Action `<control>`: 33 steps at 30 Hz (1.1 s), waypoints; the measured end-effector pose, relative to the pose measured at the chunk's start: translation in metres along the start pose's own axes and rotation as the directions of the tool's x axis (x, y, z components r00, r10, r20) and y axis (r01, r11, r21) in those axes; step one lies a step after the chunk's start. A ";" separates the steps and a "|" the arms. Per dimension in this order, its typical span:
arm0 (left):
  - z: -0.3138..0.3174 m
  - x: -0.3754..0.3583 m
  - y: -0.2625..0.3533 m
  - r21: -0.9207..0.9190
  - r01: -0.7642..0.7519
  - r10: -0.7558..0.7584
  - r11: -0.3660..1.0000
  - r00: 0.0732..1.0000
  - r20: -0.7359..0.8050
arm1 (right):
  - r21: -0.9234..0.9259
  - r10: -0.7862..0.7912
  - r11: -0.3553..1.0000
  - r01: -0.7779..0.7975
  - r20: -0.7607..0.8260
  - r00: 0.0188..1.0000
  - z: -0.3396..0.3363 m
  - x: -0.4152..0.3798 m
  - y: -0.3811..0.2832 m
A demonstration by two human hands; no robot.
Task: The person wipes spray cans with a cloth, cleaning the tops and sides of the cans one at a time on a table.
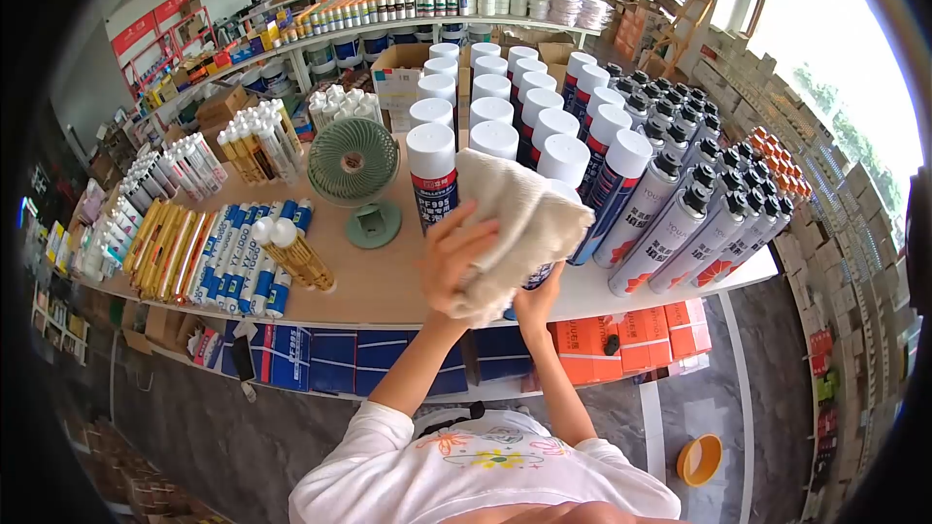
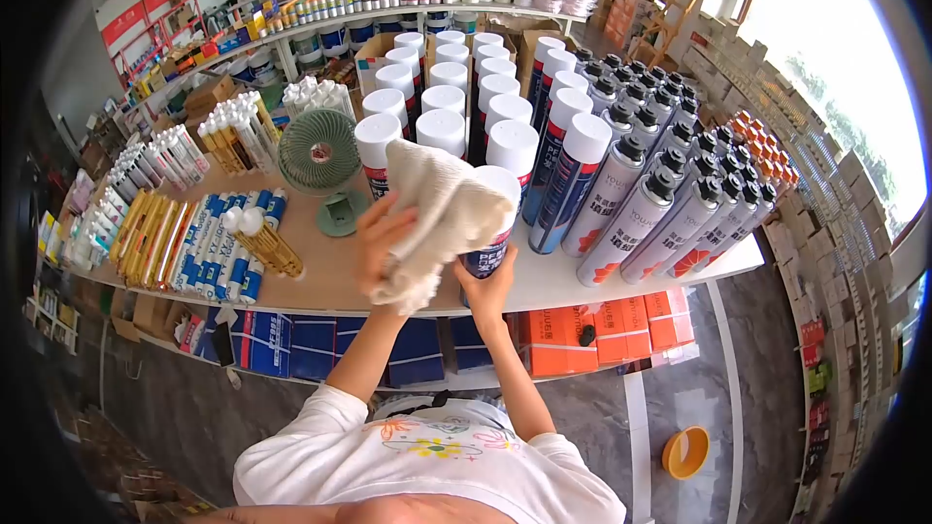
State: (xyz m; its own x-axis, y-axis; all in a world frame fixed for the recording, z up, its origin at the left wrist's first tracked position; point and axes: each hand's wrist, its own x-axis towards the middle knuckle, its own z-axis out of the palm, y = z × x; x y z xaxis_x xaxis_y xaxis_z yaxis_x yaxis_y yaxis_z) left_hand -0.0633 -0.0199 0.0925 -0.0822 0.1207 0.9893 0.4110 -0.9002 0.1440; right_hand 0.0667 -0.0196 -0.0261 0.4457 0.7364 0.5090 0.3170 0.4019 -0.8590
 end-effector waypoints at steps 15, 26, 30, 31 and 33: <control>0.033 -0.046 0.005 0.041 -0.069 0.060 0.997 0.979 0.194 | 0.201 0.189 0.956 -0.212 0.125 0.974 0.006 -0.032 0.067; 0.032 -0.110 -0.007 0.058 -0.055 0.039 0.997 0.968 0.248 | 0.211 0.129 0.967 -0.145 0.088 0.988 0.008 -0.042 0.099; 0.030 -0.030 0.009 -0.021 0.054 -0.052 0.998 0.995 0.091 | 0.151 -0.024 0.988 0.021 0.012 1.000 0.007 -0.026 0.090; 0.031 -0.021 0.004 -0.086 0.179 -0.173 0.980 0.982 0.073 | 0.017 -0.047 0.999 0.046 0.035 0.998 0.003 -0.010 0.028; 0.034 -0.029 -0.014 -0.206 0.366 -0.357 0.907 0.931 0.081 | 0.071 0.091 0.993 -0.095 0.055 0.994 0.001 -0.006 0.021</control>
State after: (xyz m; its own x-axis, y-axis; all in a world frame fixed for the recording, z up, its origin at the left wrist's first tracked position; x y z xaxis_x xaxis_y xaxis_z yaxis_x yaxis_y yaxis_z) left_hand -0.0353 0.0034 0.0624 -0.1499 0.4676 0.8711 0.1558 -0.8589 0.4879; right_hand 0.0698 -0.0156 -0.0471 0.4262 0.7986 0.4249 0.2134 0.3677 -0.9051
